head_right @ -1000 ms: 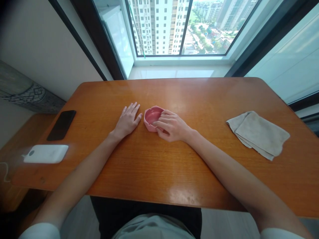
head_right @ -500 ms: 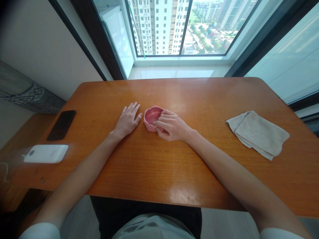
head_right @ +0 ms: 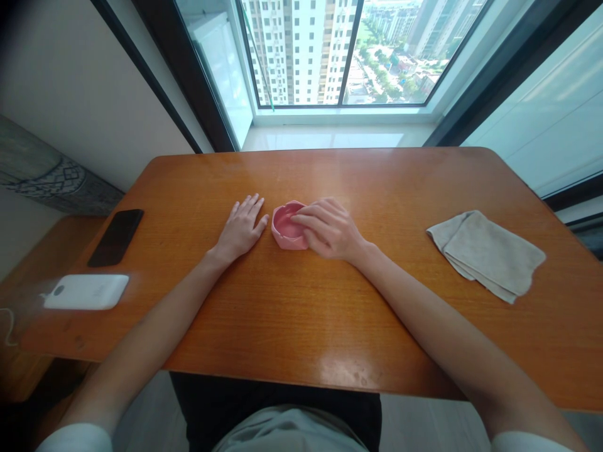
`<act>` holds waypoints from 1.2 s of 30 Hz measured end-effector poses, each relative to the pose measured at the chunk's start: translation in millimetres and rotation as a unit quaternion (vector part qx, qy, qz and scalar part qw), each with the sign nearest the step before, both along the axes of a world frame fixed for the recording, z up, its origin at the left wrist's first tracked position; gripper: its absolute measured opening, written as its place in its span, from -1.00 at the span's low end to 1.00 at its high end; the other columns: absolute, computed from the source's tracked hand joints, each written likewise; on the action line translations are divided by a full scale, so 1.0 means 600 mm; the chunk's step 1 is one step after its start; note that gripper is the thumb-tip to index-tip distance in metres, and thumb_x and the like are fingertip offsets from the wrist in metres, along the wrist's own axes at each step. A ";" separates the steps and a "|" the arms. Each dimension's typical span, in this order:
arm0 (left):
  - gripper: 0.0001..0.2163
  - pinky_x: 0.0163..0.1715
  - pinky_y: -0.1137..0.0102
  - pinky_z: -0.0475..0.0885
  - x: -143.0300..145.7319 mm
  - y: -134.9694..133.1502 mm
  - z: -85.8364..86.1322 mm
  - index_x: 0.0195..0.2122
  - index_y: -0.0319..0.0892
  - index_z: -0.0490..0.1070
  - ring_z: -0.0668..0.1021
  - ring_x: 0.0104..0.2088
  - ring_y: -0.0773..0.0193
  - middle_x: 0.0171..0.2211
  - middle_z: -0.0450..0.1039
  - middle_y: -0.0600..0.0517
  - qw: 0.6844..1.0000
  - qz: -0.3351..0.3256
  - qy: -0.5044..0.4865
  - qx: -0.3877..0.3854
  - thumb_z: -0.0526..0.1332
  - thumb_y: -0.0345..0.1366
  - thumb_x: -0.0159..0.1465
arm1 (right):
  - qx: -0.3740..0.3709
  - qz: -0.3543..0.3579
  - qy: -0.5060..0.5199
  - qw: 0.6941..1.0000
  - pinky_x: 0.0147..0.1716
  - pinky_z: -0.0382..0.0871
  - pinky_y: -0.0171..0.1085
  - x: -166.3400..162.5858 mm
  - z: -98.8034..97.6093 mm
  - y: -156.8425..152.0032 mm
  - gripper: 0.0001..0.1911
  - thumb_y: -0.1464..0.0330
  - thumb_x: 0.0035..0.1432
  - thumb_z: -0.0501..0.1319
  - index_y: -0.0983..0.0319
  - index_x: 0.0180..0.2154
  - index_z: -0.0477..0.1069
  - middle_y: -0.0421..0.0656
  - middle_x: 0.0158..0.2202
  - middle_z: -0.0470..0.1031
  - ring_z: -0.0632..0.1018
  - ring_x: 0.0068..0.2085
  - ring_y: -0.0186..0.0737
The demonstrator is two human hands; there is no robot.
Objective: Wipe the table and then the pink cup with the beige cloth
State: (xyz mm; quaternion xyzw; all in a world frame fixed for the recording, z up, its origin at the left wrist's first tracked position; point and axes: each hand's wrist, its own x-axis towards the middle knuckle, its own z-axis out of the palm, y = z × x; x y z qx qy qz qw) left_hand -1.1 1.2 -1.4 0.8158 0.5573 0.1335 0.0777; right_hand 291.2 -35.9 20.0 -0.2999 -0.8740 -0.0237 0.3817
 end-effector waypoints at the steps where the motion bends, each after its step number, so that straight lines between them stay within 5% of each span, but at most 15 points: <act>1: -0.41 0.66 -0.08 0.01 0.000 0.000 0.001 0.58 -0.22 0.18 0.15 0.65 -0.04 0.63 0.09 -0.17 1.000 0.000 0.000 -0.001 -0.02 -0.09 0.61 | 0.000 -0.063 0.011 0.998 0.11 0.53 0.17 0.017 0.003 0.007 -0.64 0.32 0.42 0.13 0.04 0.13 0.58 -0.03 0.06 0.71 0.68 0.01 0.09; 3: -0.41 0.66 -0.08 0.01 0.001 -0.001 0.003 0.57 -0.25 0.18 0.15 0.65 -0.05 0.63 0.08 -0.19 1.000 -0.001 0.004 -0.004 -0.02 -0.09 0.61 | -0.019 -0.220 0.024 0.975 0.26 0.44 0.22 0.064 0.008 0.025 -0.58 0.30 0.46 0.05 0.09 0.18 0.57 0.01 0.15 0.68 0.64 0.16 0.14; 7: -0.40 0.66 -0.08 0.00 0.003 -0.003 0.005 0.57 -0.31 0.17 0.14 0.65 -0.07 0.63 0.06 -0.22 1.000 0.002 0.010 -0.009 -0.03 -0.10 0.61 | -0.129 -0.450 -0.047 0.882 0.50 0.13 0.36 0.171 0.004 0.061 -0.38 0.19 0.50 -0.02 0.27 0.43 0.38 0.13 0.50 0.38 0.30 0.54 0.26; 10: -0.40 0.67 -0.08 0.00 0.004 -0.004 0.005 0.57 -0.30 0.17 0.14 0.65 -0.07 0.63 0.06 -0.21 1.000 0.004 0.009 -0.010 -0.04 -0.09 0.61 | -0.291 -0.498 -0.102 0.810 0.51 -0.14 0.59 0.221 -0.013 0.077 -0.21 0.06 0.55 -0.15 0.36 0.57 0.14 0.19 0.65 0.07 0.08 0.63 0.40; 12: -0.40 0.67 -0.07 -0.01 0.004 -0.003 0.005 0.57 -0.30 0.17 0.13 0.65 -0.06 0.64 0.06 -0.21 1.000 0.004 0.010 -0.010 -0.03 -0.10 0.61 | -0.330 -0.506 -0.118 0.788 0.51 -0.20 0.61 0.232 -0.025 0.081 -0.15 -0.01 0.55 -0.19 0.37 0.60 0.04 0.19 0.67 -0.02 0.03 0.65 0.39; 31: -0.40 0.66 -0.06 0.02 0.003 -0.002 0.005 0.58 -0.32 0.17 0.15 0.65 -0.07 0.63 0.06 -0.20 1.000 0.006 0.024 -0.006 -0.02 -0.12 0.62 | -0.320 -0.515 -0.121 0.786 0.54 -0.18 0.52 0.222 -0.025 0.079 -0.14 -0.05 0.55 -0.15 0.36 0.61 0.04 0.18 0.66 0.00 0.07 0.65 0.30; 33: -0.40 0.66 -0.06 0.02 0.003 -0.001 0.004 0.58 -0.32 0.17 0.15 0.65 -0.07 0.63 0.06 -0.20 1.000 0.006 0.023 -0.005 -0.02 -0.11 0.62 | -0.308 -0.513 -0.090 0.796 0.55 -0.14 0.47 0.218 -0.021 0.077 -0.19 -0.02 0.56 -0.12 0.35 0.56 0.18 0.17 0.65 0.06 0.10 0.63 0.29; 36: -0.41 0.66 -0.06 0.02 0.002 0.000 0.001 0.57 -0.31 0.17 0.16 0.64 -0.07 0.63 0.07 -0.20 1.000 0.004 0.020 0.002 -0.02 -0.11 0.62 | -0.249 -0.525 -0.003 0.814 0.56 0.03 0.11 0.212 -0.012 0.070 -0.24 0.15 0.61 -0.26 0.39 0.33 0.54 0.14 0.58 0.27 0.27 0.56 0.11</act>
